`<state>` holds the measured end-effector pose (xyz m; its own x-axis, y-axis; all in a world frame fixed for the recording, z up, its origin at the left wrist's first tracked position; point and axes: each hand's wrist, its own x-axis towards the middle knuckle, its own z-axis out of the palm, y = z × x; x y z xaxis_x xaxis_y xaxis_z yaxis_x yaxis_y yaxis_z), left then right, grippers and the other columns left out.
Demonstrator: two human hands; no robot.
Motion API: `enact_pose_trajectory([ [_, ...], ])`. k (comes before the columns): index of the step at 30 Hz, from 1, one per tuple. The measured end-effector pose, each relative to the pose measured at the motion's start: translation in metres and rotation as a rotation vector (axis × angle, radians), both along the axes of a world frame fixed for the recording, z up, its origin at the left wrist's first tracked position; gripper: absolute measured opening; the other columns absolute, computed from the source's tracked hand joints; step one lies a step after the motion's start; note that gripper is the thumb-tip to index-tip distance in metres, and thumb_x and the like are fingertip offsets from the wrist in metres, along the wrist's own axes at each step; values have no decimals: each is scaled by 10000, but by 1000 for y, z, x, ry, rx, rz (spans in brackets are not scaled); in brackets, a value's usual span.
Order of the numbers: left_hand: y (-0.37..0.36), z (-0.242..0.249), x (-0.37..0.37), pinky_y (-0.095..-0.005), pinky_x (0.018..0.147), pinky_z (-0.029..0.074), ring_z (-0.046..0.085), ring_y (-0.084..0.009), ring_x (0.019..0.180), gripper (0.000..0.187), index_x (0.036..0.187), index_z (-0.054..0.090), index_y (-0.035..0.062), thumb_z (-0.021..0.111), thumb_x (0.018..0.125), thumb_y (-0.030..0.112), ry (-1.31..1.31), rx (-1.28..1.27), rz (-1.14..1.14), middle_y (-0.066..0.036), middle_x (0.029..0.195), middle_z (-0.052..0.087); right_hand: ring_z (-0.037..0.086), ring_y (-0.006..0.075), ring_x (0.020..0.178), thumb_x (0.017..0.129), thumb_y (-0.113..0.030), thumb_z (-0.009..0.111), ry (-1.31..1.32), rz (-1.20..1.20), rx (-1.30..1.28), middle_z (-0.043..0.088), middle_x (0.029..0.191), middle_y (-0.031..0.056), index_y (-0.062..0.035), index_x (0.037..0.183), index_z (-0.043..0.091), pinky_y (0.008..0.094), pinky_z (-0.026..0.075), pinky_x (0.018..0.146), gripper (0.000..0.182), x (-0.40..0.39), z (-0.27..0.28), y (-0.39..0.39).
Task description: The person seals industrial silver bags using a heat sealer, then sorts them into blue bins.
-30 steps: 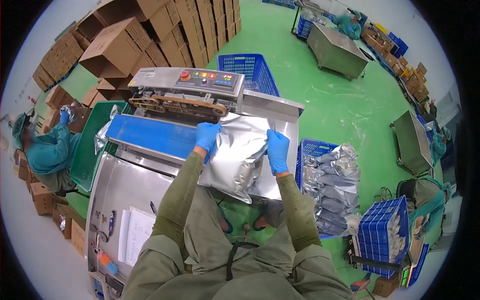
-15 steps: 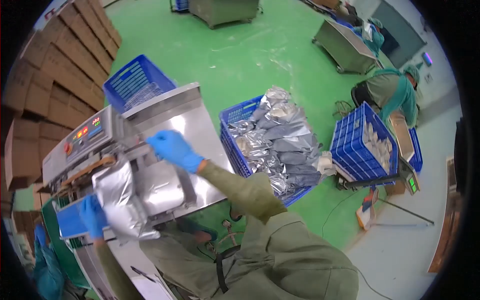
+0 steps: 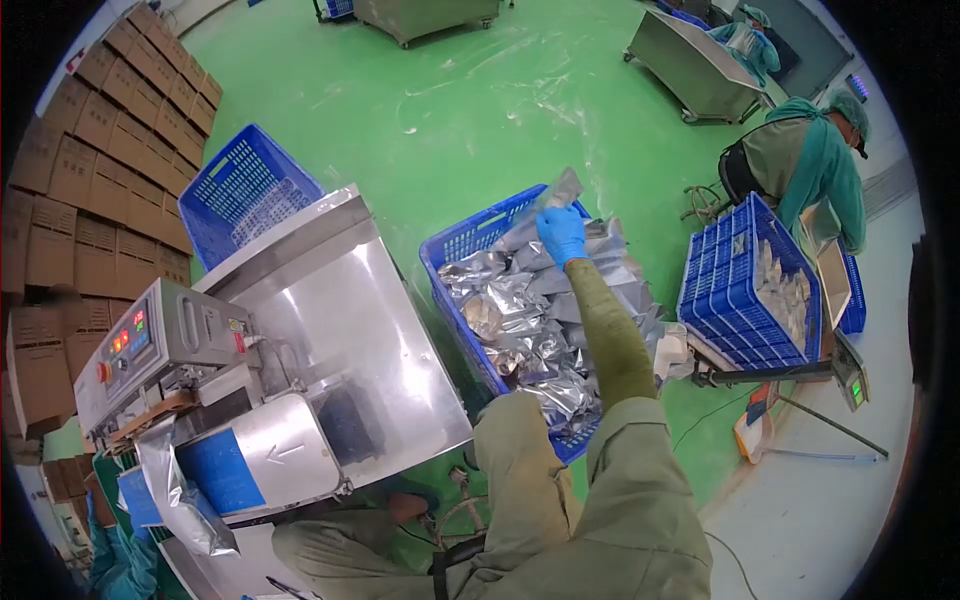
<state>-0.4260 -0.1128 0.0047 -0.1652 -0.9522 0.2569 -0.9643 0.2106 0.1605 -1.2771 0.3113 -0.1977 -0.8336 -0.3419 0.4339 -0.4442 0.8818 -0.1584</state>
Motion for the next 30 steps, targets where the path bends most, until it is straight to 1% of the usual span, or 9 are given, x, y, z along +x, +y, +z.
enact_pose_trajectory([
  [5,46,18,-96,-311,744,534,641,-238,869,349,1179,643,-12,505,1049,280,312,-222,-405,-134,1012,695,621,338,665,834,-210,621,320,289,-63,569,677,122,-84,698,601,456,470,724,186,41,143,-30],
  [6,6,-48,-57,-391,967,458,566,-265,1082,258,1187,582,-21,562,1000,155,526,-200,-485,-166,1139,602,611,333,638,830,-195,633,426,397,-115,547,665,116,-85,705,588,446,478,692,173,53,187,-40],
  [9,95,40,-216,-394,942,468,598,-303,1077,295,1114,645,-26,711,830,15,549,5,-701,-163,1156,633,571,282,542,811,-159,672,462,572,-280,528,685,96,-85,729,552,394,457,498,163,120,301,-89],
  [15,96,87,-368,-487,1141,314,347,-397,1403,1048,1425,423,10,938,571,332,718,81,-1088,-217,1447,452,539,229,515,798,-160,696,455,1084,-265,519,727,59,-118,780,565,349,424,457,138,321,467,-197],
  [21,21,75,-296,-362,966,470,568,-258,1165,728,1382,506,52,827,766,273,831,450,-947,-151,1324,581,632,210,759,748,-335,724,475,1212,-225,574,896,60,-109,820,572,340,514,619,282,433,457,-248],
  [24,-6,64,-288,-326,940,478,588,-217,1124,626,1363,539,63,781,816,249,970,714,-1029,-118,1300,608,590,339,1131,772,-210,781,252,918,-633,589,1284,189,-30,1214,593,418,473,957,513,429,419,-227],
  [26,-23,52,-301,-302,923,484,602,-190,1096,559,1350,562,70,751,850,233,974,664,-1498,-95,1284,627,555,319,1219,813,-109,753,-97,785,-720,588,1300,173,10,1323,531,401,412,1071,569,412,351,-231],
  [27,-34,38,-326,-290,914,487,608,-176,1082,526,1344,573,74,736,867,225,1017,631,-2475,-84,1276,636,550,269,1232,810,-67,748,-337,765,-673,590,1301,169,22,1318,534,389,411,1070,559,409,328,-237],
  [30,-12,60,-280,-365,1062,412,531,-211,1222,726,1413,489,54,794,759,131,1002,672,-1642,-113,1373,571,599,197,923,917,-81,625,-557,769,-601,675,1052,102,38,1238,602,353,489,856,343,365,262,-254],
])
